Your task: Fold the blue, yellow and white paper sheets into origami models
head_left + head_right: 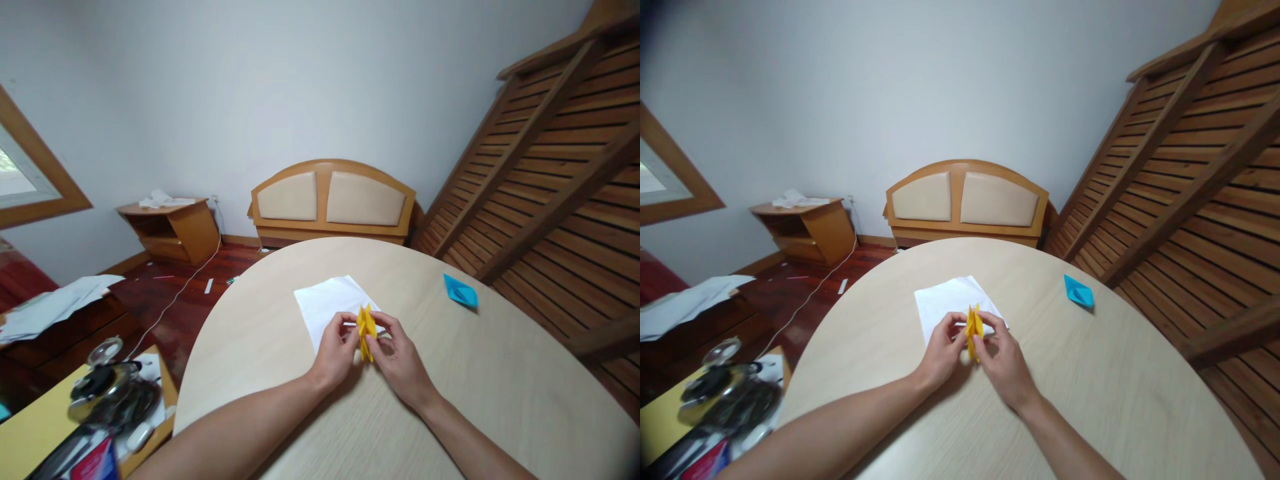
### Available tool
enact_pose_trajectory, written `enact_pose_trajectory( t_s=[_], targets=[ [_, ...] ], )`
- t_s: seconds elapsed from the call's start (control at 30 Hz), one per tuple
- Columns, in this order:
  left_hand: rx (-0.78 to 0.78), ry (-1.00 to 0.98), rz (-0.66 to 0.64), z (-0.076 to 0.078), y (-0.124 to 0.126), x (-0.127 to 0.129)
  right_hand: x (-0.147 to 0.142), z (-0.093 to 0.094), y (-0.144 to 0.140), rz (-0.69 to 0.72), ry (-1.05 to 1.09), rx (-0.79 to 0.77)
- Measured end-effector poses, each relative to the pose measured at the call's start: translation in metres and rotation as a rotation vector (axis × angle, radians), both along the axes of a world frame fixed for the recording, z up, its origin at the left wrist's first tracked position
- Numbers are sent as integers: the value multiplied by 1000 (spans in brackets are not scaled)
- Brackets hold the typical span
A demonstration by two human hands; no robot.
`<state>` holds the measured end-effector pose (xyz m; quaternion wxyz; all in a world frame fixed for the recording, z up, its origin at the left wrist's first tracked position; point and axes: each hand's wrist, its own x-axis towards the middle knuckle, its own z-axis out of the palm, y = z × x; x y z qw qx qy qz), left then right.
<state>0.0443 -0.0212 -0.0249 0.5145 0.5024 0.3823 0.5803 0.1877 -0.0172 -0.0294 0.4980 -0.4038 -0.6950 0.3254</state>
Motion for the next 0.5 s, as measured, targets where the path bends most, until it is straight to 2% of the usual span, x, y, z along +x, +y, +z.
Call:
enact_pose_trajectory(
  t_s=[0.23,0.37,0.5],
  targets=[
    [137,48,-241,11,-12,-3,3,9,-2,-90,89,10],
    [170,120,-226,12,-11,-7,1,19,0,-116,142,-62],
    [158,167,-188,10,-8,-8,1,21,5,-52,237,-142]
  ],
)
